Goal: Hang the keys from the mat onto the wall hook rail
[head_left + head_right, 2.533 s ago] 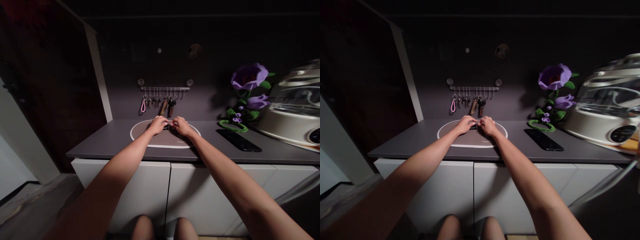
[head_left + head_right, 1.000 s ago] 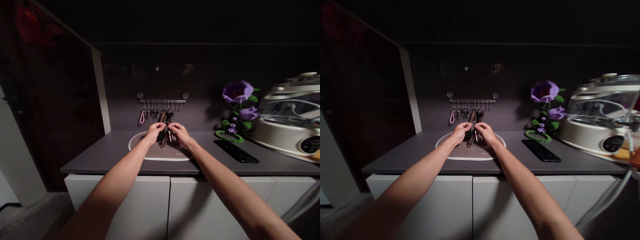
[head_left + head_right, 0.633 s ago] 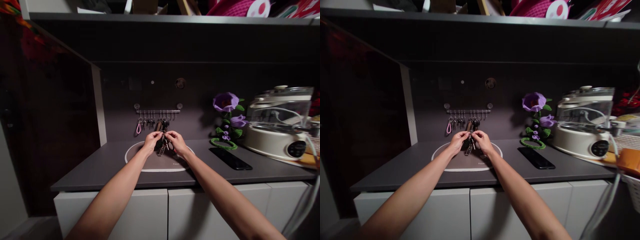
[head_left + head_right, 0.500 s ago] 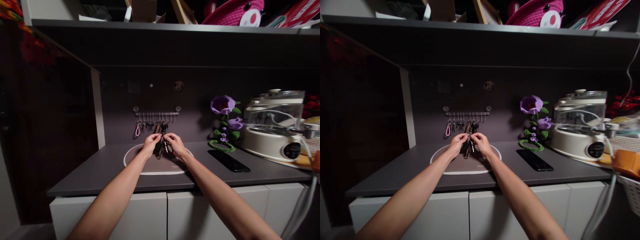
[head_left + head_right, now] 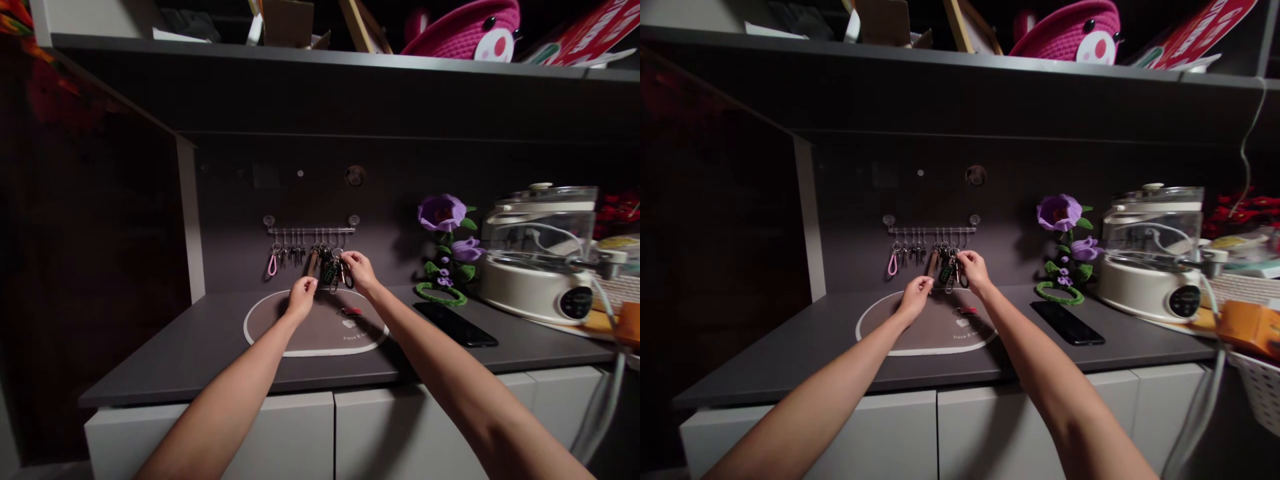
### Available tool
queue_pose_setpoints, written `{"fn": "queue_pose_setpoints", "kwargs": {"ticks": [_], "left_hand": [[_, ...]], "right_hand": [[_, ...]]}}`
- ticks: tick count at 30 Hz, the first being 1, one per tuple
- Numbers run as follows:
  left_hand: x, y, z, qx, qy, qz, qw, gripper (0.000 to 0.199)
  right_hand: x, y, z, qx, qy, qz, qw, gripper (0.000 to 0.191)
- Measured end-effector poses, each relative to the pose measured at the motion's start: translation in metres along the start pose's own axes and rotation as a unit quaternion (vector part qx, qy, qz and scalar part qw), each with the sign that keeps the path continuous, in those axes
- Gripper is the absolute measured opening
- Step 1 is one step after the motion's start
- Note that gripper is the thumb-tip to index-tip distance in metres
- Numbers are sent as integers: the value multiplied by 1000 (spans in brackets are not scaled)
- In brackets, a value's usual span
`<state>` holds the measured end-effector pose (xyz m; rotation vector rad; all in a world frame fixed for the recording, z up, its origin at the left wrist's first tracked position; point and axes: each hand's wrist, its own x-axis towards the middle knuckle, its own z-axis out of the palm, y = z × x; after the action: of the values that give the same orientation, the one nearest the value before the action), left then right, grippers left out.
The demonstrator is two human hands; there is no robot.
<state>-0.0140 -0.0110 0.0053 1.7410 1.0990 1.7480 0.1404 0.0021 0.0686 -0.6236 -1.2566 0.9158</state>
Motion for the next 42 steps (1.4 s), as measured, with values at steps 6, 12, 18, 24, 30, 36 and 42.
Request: {"fn": "queue_pose_setpoints", "kwargs": {"ticks": [6,12,18,24,30,36,42], "left_hand": [[-5,-4,2,138,-44,89,985,19],[-8,-4,3,180,-68,94,977,20],[-7,-7,2,203,-79,89,972,20],[-7,-8,3,206,-80,88,971,21],[-7,-8,3,201,-81,81,973,20],[-7,-7,3,191,-76,78,975,19],[-6,-9,3,202,-81,82,973,20]], "right_hand": [[32,-9,-4,-7,38,-1,999,16],[56,-6,-6,-28,76,22,997,9],[70,1,-4,-28,107,42,993,11],[73,3,0,8,116,78,990,12],[73,4,-2,19,116,91,989,10],[75,3,-2,18,115,94,989,12],[76,11,-5,23,91,102,990,9]]}}
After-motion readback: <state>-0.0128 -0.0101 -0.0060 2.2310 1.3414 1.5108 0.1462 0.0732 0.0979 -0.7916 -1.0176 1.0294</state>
